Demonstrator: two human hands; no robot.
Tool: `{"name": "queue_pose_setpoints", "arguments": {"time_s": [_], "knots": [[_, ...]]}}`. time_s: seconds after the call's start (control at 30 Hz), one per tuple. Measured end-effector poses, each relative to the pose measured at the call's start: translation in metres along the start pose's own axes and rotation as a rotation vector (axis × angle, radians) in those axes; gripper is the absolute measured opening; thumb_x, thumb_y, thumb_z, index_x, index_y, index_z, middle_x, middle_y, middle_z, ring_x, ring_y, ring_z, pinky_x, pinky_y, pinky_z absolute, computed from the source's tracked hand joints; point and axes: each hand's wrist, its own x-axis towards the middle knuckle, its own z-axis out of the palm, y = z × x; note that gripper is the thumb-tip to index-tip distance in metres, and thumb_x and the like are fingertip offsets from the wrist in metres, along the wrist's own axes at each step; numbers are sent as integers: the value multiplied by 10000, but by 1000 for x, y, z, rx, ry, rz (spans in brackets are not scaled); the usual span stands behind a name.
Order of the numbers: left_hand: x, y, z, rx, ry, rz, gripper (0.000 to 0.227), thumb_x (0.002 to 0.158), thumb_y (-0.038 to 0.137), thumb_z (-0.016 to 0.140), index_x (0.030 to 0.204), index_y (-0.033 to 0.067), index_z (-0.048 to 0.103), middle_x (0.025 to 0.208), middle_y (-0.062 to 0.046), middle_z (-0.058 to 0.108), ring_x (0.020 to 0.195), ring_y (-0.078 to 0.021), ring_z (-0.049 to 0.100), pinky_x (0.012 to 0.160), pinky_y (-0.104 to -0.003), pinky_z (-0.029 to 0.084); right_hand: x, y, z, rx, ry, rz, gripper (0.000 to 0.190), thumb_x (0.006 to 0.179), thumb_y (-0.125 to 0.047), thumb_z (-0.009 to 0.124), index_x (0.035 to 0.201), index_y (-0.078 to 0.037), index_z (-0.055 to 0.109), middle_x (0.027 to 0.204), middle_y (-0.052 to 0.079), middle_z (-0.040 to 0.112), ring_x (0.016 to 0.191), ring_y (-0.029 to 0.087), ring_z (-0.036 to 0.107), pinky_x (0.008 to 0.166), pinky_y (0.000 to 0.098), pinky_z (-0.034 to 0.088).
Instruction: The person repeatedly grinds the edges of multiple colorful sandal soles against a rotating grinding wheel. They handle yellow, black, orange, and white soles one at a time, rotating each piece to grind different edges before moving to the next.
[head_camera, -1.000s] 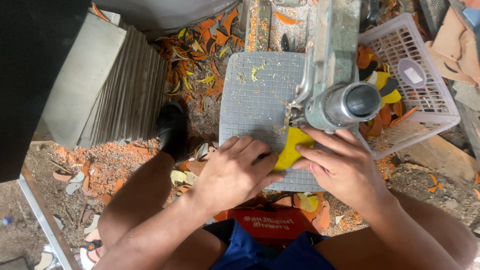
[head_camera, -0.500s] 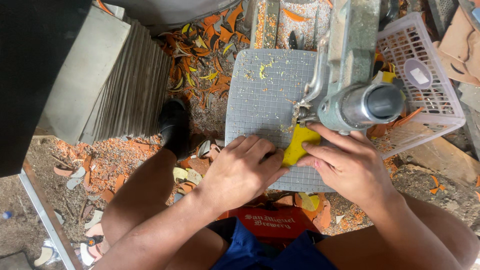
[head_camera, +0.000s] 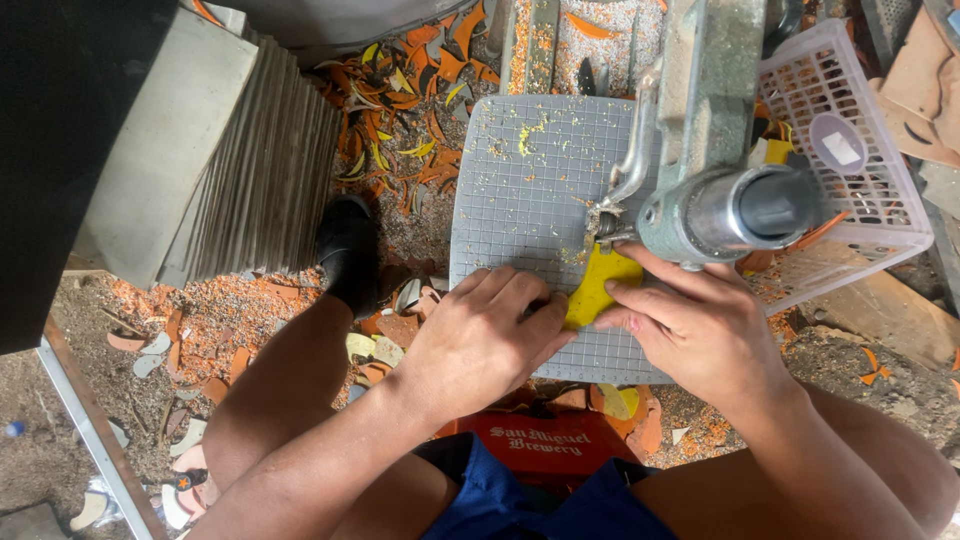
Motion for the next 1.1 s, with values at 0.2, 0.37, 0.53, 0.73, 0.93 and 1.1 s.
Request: {"name": "queue_pose_setpoints", "arguments": {"time_s": [0.2, 0.37, 0.53, 0.73, 0.93, 1.1], "knots": [[1, 0, 0, 12, 3, 3, 263, 884, 255, 805, 1007, 43, 709, 965, -79, 601, 888, -256, 636, 829, -397, 548, 1, 1, 1, -4, 16, -10, 239, 751, -77, 806, 989, -93, 791, 1254, 105, 724, 909, 222, 727, 816, 372, 547], [1, -1, 1, 25, 20, 21, 256, 889, 243, 799, 1006, 36, 704, 971, -82, 600, 894, -257, 636, 831, -394, 541, 4, 1, 1, 39, 30, -3, 227, 746, -63, 813, 970, -94, 788, 1226, 103, 735, 920, 237, 737, 830, 359, 575], [2, 2, 1, 31, 30, 12, 225, 909, 231, 790, 992, 43, 700, 959, -76, 585, 889, -248, 627, 808, -388, 531, 8, -1, 0, 47, 48, 3, 208, 736, -31, 821, 933, -84, 780, 1204, 113, 742, 879, 233, 736, 805, 357, 586], [4, 4, 5, 38, 52, 7, 206, 912, 230, 786, 976, 55, 700, 958, -79, 575, 884, -249, 623, 793, -390, 523, 13, -1, -1, 57, 81, 10, 200, 758, 20, 793, 937, -66, 764, 1097, 83, 754, 933, 250, 738, 835, 353, 590], [6, 5, 6, 35, 64, -4, 199, 913, 224, 792, 971, 53, 708, 967, -81, 577, 884, -250, 622, 779, -394, 517, 12, 2, -1, 91, 55, 63, 188, 776, 25, 791, 937, -68, 770, 902, 42, 761, 794, 214, 734, 734, 336, 586], [8, 5, 7, 40, 67, -11, 198, 909, 228, 789, 962, 53, 712, 971, -82, 578, 899, -252, 627, 783, -397, 520, 15, 3, -2, 73, 56, 54, 195, 776, 17, 793, 948, -71, 773, 884, 57, 751, 770, 231, 729, 714, 345, 580]]}}
